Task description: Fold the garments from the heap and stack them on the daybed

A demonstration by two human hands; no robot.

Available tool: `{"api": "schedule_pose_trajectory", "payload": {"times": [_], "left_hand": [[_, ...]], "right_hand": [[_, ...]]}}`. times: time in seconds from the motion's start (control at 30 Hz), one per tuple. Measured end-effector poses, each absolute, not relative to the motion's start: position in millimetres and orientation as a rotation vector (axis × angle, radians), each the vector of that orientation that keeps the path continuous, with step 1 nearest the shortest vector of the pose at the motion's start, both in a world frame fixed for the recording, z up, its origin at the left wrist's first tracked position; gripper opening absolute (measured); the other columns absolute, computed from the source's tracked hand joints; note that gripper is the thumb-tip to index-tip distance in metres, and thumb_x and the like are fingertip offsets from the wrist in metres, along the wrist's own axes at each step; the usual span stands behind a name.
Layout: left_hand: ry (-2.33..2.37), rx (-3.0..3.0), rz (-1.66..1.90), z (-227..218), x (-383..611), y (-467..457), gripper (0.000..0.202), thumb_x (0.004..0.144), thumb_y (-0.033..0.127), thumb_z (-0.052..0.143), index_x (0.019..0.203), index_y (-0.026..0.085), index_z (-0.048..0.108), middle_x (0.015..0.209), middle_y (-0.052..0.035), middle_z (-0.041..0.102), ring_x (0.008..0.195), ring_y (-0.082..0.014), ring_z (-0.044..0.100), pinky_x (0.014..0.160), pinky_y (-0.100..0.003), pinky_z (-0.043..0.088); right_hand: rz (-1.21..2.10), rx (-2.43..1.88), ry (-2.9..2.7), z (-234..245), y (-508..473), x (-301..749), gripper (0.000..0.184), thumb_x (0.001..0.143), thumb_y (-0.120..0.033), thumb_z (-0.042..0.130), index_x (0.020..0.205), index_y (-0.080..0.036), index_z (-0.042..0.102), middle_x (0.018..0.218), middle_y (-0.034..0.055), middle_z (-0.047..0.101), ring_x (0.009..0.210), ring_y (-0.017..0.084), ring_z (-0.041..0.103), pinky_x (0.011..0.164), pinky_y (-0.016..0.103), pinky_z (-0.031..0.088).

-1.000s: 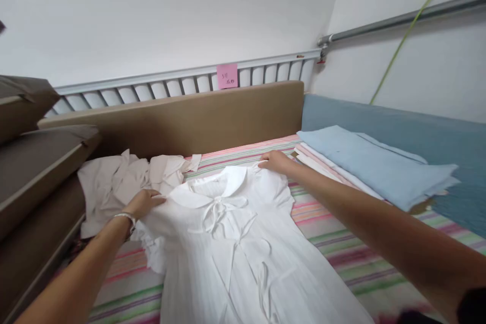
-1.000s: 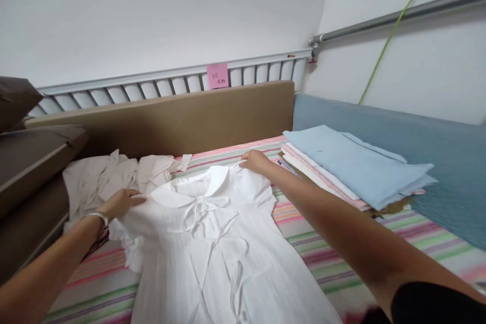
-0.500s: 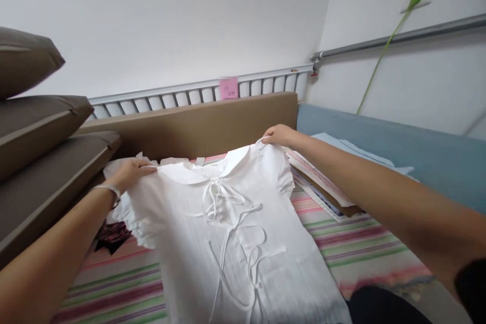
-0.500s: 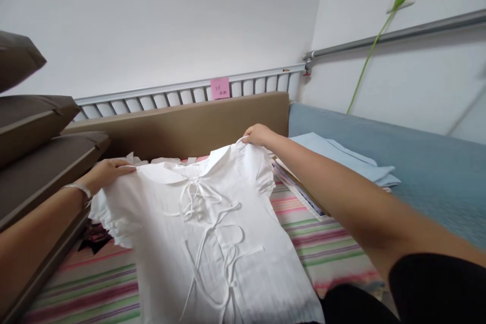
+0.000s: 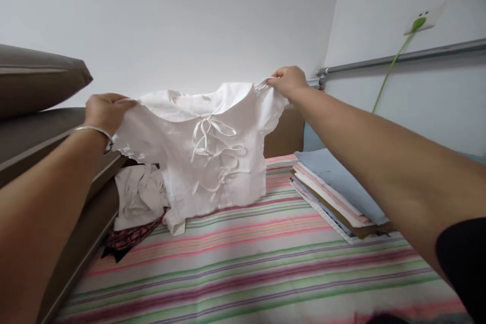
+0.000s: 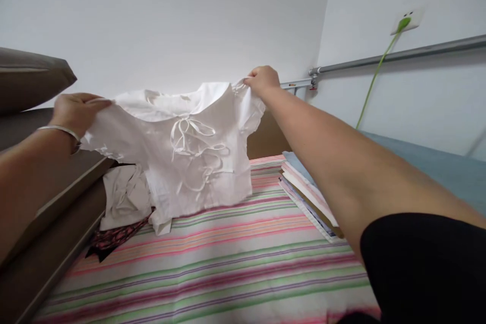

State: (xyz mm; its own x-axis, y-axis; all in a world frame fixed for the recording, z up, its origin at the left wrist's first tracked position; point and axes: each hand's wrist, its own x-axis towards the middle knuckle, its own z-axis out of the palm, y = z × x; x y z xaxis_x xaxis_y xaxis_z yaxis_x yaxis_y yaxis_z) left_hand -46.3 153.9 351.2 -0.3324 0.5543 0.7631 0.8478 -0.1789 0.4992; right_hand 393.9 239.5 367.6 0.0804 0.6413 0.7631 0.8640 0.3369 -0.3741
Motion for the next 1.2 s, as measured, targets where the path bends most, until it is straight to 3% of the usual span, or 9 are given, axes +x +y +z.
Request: {"api": "schedule_pose_trajectory", "payload": {"times": [0.13, 0.23, 0.37, 0.53, 0.67, 0.77, 1.0, 1.2], "left_hand": [[-1.664, -1.649, -1.522, 348, -32, 107, 0.071, 0.069, 0.062, 0.056, 0.105, 0.001, 0.061, 0.08, -0.0025, 0.063, 0.062, -0.005, 0.046, 0.075, -0.036, 0.047], [-1.631, -1.674, -1.399, 302, -26, 70, 0.057, 0.073, 0.059, 0.053, 0.099, 0.01, 0.066, 0.082, -0.0011, 0.065, 0.071, -0.0107, 0.053, 0.078, -0.034, 0.047], [-1.555, -1.945, -1.14, 184, -33, 26, 0.043, 0.081, 0.057, 0.042, 0.084, 0.023, 0.069, 0.082, 0.0006, 0.066, 0.078, -0.0145, 0.058, 0.076, -0.03, 0.047], [-1.731, -2.235, -0.836, 9, -40, -17, 0.026, 0.08, 0.043, 0.049, 0.081, 0.03, 0.071, 0.082, -0.0014, 0.069, 0.08, -0.0197, 0.06, 0.075, -0.033, 0.046], [-2.03, -2.177, -0.59, -73, -34, -43, 0.022, 0.076, 0.027, 0.051, 0.081, 0.034, 0.071, 0.092, 0.0001, 0.069, 0.09, -0.0223, 0.06, 0.081, -0.037, 0.044], [-2.074, -2.128, -0.589, -82, -36, -50, 0.024, 0.078, 0.027, 0.048, 0.082, 0.032, 0.072, 0.094, -0.001, 0.069, 0.092, -0.0224, 0.06, 0.083, -0.038, 0.044], [-2.041, -2.04, -0.707, -57, -37, -70, 0.024, 0.078, 0.035, 0.048, 0.084, 0.03, 0.071, 0.101, -0.0015, 0.068, 0.093, -0.0234, 0.059, 0.083, -0.039, 0.045], [-2.286, -1.968, -0.497, -83, -21, -107, 0.029, 0.072, 0.013, 0.047, 0.083, 0.027, 0.07, 0.104, -0.0022, 0.068, 0.103, -0.021, 0.059, 0.093, -0.038, 0.042]], "right_hand": [[-0.286, -1.359, -1.627, 368, 194, 404, 0.048, 0.086, -0.038, 0.037, 0.098, 0.002, 0.062, 0.095, 0.0112, 0.063, 0.087, 0.015, 0.056, 0.079, 0.032, 0.039], [-0.241, -1.293, -1.663, 328, 156, 415, 0.035, 0.08, -0.037, 0.051, 0.089, -0.007, 0.066, 0.085, 0.0069, 0.066, 0.081, 0.017, 0.058, 0.075, 0.032, 0.042], [-0.118, -1.257, -1.826, 211, 109, 439, 0.024, 0.081, -0.034, 0.05, 0.084, -0.018, 0.068, 0.085, 0.0031, 0.067, 0.081, 0.018, 0.059, 0.073, 0.03, 0.044], [0.076, -1.355, -2.086, 28, 55, 463, 0.024, 0.083, -0.029, 0.046, 0.079, -0.021, 0.069, 0.082, 0.0045, 0.068, 0.084, 0.02, 0.059, 0.08, 0.034, 0.044], [0.219, -1.479, -2.101, -52, 23, 469, 0.023, 0.082, -0.025, 0.047, 0.082, -0.022, 0.069, 0.088, 0.0047, 0.068, 0.088, 0.02, 0.058, 0.081, 0.035, 0.045], [0.239, -1.479, -2.097, -56, 16, 474, 0.023, 0.082, -0.025, 0.047, 0.081, -0.023, 0.069, 0.091, 0.005, 0.068, 0.089, 0.02, 0.058, 0.083, 0.036, 0.045], [0.185, -1.407, -2.111, -29, 14, 491, 0.023, 0.081, -0.03, 0.048, 0.082, -0.025, 0.07, 0.101, 0.006, 0.067, 0.104, 0.023, 0.054, 0.092, 0.04, 0.041], [0.572, -1.511, -2.209, -47, -10, 496, 0.026, 0.079, -0.036, 0.046, 0.075, -0.024, 0.069, 0.084, 0.0049, 0.07, 0.083, 0.02, 0.062, 0.077, 0.032, 0.048]]}}
